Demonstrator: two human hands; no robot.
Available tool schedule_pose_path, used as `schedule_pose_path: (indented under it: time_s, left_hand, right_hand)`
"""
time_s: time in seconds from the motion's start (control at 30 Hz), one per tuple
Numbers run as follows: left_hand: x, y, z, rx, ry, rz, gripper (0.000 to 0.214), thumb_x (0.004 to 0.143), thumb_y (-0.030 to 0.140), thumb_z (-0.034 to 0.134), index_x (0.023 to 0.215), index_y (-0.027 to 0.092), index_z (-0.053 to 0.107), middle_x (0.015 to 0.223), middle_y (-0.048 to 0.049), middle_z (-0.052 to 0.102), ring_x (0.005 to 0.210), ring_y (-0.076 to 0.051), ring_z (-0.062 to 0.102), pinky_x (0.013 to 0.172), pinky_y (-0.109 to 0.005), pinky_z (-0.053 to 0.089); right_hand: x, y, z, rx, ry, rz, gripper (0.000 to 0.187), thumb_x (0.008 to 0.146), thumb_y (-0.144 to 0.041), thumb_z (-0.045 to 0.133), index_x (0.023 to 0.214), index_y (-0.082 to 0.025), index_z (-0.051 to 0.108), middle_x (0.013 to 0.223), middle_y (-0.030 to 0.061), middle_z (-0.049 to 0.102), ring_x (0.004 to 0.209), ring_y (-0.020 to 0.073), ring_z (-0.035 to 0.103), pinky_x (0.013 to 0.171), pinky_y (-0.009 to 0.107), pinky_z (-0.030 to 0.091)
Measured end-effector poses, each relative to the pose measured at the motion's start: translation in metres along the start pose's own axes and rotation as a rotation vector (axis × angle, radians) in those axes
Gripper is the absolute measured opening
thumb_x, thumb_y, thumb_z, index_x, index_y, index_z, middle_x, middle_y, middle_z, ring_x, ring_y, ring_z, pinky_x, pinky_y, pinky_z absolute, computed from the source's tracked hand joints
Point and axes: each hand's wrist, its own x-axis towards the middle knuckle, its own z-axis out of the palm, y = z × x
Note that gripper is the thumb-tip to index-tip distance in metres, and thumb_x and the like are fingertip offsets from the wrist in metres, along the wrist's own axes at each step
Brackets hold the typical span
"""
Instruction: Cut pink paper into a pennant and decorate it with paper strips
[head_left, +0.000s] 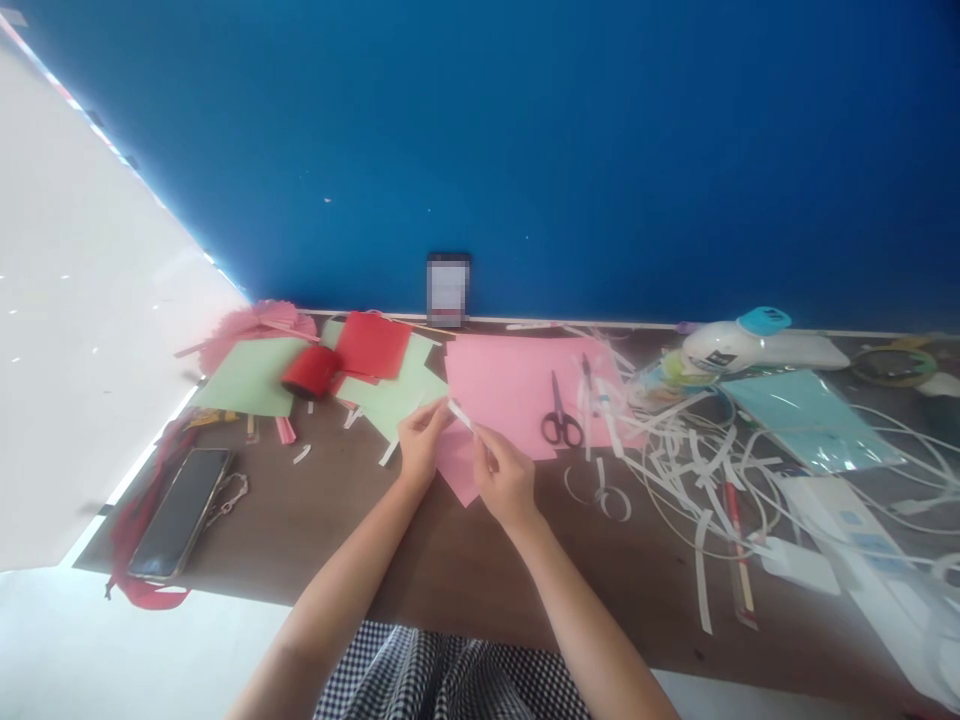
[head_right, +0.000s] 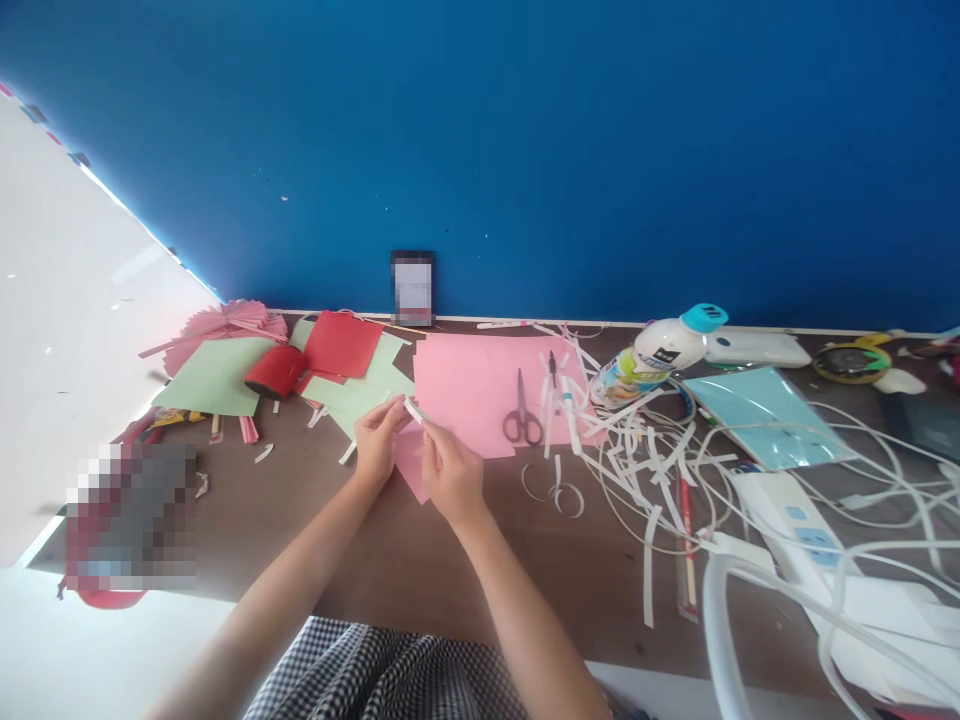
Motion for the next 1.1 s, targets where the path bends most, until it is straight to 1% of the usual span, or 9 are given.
schedule_pose_path:
  time_s: [0.23,0.33,0.47,0.53,0.67,0.8,0.87,1.0,1.1]
  left_hand:
    - [0.004,-0.003,-0.001,-0.028,0.063,-0.048,0.034,0.062,0.033,0.071,0.089,0.012,0.068,0.090,-0.0093,0.069,0.090,-0.024,0.063,0.083,-0.039,0.049]
    - [0.005,-0.004,-0.002,-0.050,0.065,-0.056,0.035,0.062,0.033,0.071,0.089,0.012,0.068,0.089,-0.0096,0.069,0.090,-0.024,0.063,0.084,-0.039,0.048]
    - [0.005,-0.004,-0.003,-0.063,0.074,-0.044,0.033,0.062,0.033,0.071,0.087,0.011,0.066,0.086,-0.0098,0.070,0.089,-0.024,0.064,0.084,-0.039,0.048]
    - [0.006,-0.003,-0.004,-0.075,0.090,-0.046,0.036,0.062,0.032,0.071,0.091,0.011,0.063,0.086,-0.0102,0.069,0.089,-0.024,0.064,0.084,-0.039,0.048]
    - [0.008,-0.001,-0.005,-0.119,0.119,-0.081,0.046,0.063,0.030,0.071,0.101,0.013,0.055,0.085,-0.0103,0.070,0.087,-0.023,0.065,0.083,-0.038,0.048]
    - [0.009,0.003,-0.003,-0.160,0.122,-0.101,0.044,0.063,0.029,0.071,0.100,0.015,0.051,0.082,-0.0090,0.069,0.086,-0.022,0.065,0.082,-0.036,0.048]
    - [0.009,0.005,-0.002,-0.180,0.124,-0.106,0.043,0.063,0.029,0.071,0.098,0.016,0.050,0.083,-0.0086,0.069,0.087,-0.021,0.065,0.083,-0.035,0.048]
    - [0.011,0.008,-0.002,-0.188,0.150,-0.127,0.039,0.065,0.030,0.071,0.096,0.017,0.050,0.089,-0.0087,0.068,0.090,-0.022,0.064,0.084,-0.036,0.047]
    - [0.015,0.009,-0.005,-0.223,0.186,-0.128,0.036,0.065,0.027,0.070,0.095,0.018,0.051,0.091,-0.0081,0.067,0.088,-0.021,0.064,0.084,-0.035,0.048]
  right_hand:
    - [-0.001,0.000,0.001,-0.005,-0.014,-0.030,0.026,0.082,-0.012,0.048,0.105,-0.018,0.059,0.088,0.0052,0.070,0.076,0.0150,0.066,0.071,0.024,0.054]
    - [0.001,-0.001,0.001,-0.026,-0.011,-0.063,0.027,0.081,-0.010,0.049,0.105,-0.017,0.059,0.090,0.0055,0.070,0.077,0.0144,0.066,0.073,0.023,0.054]
    - [0.002,-0.001,0.001,-0.087,-0.036,-0.114,0.027,0.081,-0.009,0.049,0.104,-0.016,0.059,0.095,0.0070,0.069,0.084,0.0156,0.065,0.076,0.024,0.053]
    - [0.002,0.002,0.001,-0.110,-0.057,-0.127,0.026,0.081,-0.009,0.048,0.104,-0.016,0.060,0.095,0.0069,0.069,0.086,0.0158,0.065,0.077,0.025,0.052]
    - [0.001,0.008,0.000,-0.150,-0.099,-0.124,0.025,0.082,-0.011,0.048,0.103,-0.018,0.061,0.088,0.0047,0.070,0.078,0.0139,0.065,0.072,0.023,0.052]
    - [0.003,0.010,-0.001,-0.199,-0.106,-0.133,0.022,0.081,-0.013,0.051,0.097,-0.020,0.065,0.077,0.0033,0.070,0.067,0.0134,0.064,0.066,0.024,0.051]
    - [0.005,0.011,-0.002,-0.150,-0.102,-0.128,0.021,0.080,-0.014,0.053,0.095,-0.021,0.066,0.078,0.0032,0.070,0.067,0.0140,0.064,0.067,0.025,0.051]
    - [0.007,0.012,-0.003,0.078,-0.130,-0.046,0.022,0.081,-0.017,0.051,0.098,-0.022,0.065,0.085,0.0040,0.070,0.072,0.0142,0.063,0.067,0.027,0.052]
    - [0.008,0.014,-0.006,0.152,-0.153,-0.003,0.023,0.082,-0.019,0.050,0.099,-0.022,0.064,0.085,0.0040,0.069,0.065,0.0129,0.061,0.060,0.026,0.052]
